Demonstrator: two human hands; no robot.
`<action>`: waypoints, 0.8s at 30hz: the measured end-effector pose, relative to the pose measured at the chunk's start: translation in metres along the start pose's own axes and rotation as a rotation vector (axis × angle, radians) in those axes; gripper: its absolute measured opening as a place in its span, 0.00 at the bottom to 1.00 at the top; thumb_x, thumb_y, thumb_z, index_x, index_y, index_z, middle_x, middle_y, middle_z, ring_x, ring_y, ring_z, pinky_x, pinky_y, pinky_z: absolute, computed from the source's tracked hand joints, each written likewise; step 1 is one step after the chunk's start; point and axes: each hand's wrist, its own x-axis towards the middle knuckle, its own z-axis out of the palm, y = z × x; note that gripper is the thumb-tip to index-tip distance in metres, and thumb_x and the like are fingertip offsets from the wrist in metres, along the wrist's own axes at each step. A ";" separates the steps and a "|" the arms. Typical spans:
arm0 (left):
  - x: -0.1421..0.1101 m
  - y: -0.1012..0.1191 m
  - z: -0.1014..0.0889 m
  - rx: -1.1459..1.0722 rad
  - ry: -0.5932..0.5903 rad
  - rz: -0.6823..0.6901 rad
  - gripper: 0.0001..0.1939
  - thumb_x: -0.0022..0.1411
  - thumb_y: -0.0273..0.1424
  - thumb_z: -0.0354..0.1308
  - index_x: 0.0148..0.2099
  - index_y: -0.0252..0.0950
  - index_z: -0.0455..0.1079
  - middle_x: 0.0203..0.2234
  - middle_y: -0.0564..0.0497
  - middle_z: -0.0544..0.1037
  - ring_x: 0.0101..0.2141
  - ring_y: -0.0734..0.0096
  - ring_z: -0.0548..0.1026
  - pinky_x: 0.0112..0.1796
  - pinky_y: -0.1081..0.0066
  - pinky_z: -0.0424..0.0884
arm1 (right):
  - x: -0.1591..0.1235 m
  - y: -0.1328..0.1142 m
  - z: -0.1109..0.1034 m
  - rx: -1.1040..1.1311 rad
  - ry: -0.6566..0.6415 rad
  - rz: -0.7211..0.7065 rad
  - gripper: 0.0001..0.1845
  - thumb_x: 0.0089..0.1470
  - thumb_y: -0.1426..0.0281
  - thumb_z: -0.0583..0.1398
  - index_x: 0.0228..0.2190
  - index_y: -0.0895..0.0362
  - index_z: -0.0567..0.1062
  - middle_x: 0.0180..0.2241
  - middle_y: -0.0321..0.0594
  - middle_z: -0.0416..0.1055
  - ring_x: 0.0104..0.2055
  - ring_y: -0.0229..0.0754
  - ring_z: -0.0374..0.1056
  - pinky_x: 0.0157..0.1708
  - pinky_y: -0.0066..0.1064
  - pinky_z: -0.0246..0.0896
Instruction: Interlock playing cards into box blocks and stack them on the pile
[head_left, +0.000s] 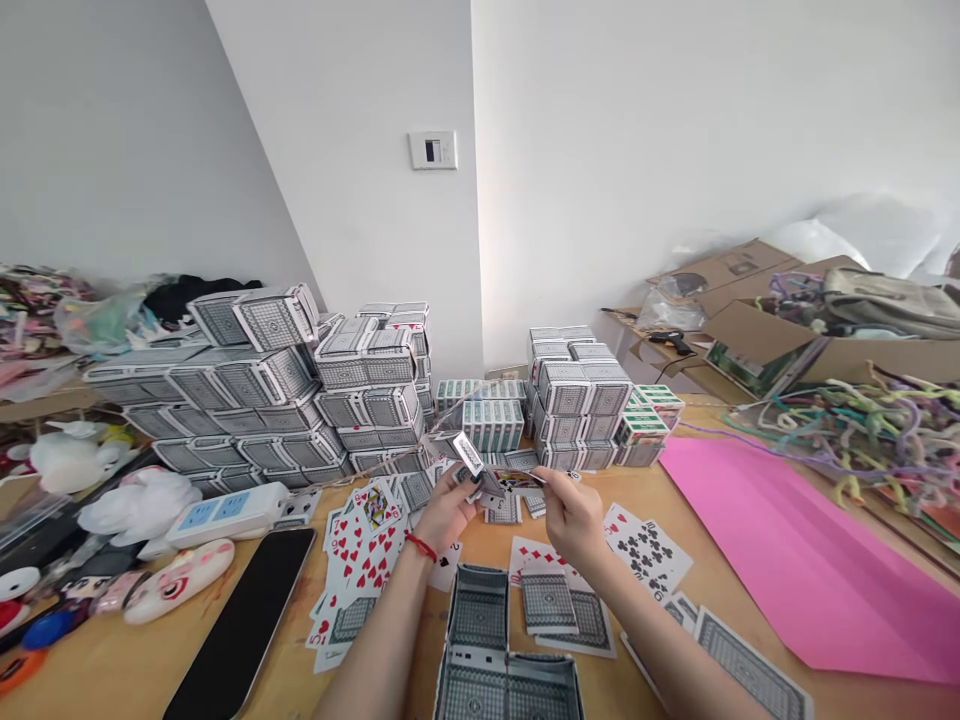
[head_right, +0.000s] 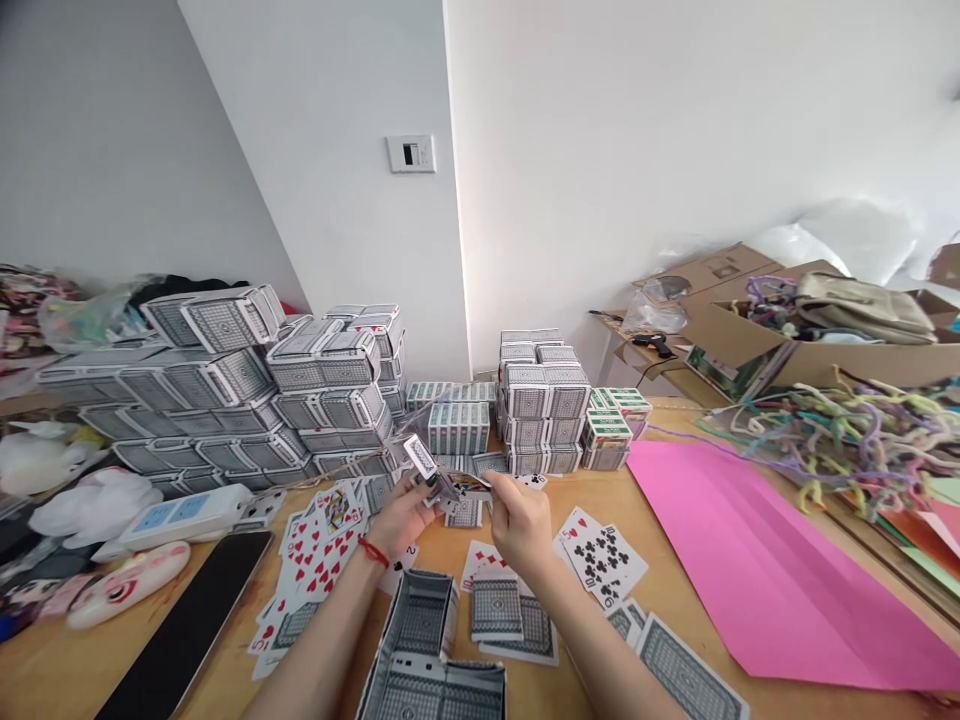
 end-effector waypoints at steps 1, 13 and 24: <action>0.001 -0.001 0.000 0.003 0.015 0.015 0.12 0.45 0.26 0.63 0.34 0.37 0.67 0.29 0.52 0.75 0.33 0.68 0.73 0.36 0.67 0.67 | 0.000 0.001 0.000 0.009 -0.008 0.024 0.15 0.54 0.74 0.46 0.32 0.58 0.72 0.18 0.37 0.68 0.17 0.35 0.62 0.17 0.24 0.52; 0.001 0.000 0.007 0.108 0.171 0.078 0.16 0.41 0.30 0.66 0.35 0.36 0.67 0.30 0.53 0.76 0.33 0.71 0.74 0.33 0.73 0.69 | 0.000 -0.001 0.005 0.162 -0.127 0.339 0.14 0.54 0.68 0.47 0.30 0.57 0.71 0.14 0.32 0.61 0.15 0.34 0.55 0.17 0.23 0.50; 0.003 -0.013 0.008 0.207 0.132 0.055 0.17 0.45 0.35 0.63 0.38 0.35 0.67 0.32 0.49 0.77 0.35 0.65 0.74 0.35 0.68 0.69 | -0.010 -0.002 0.023 0.317 -0.152 0.549 0.14 0.53 0.62 0.48 0.21 0.55 0.63 0.16 0.31 0.55 0.18 0.34 0.53 0.18 0.23 0.51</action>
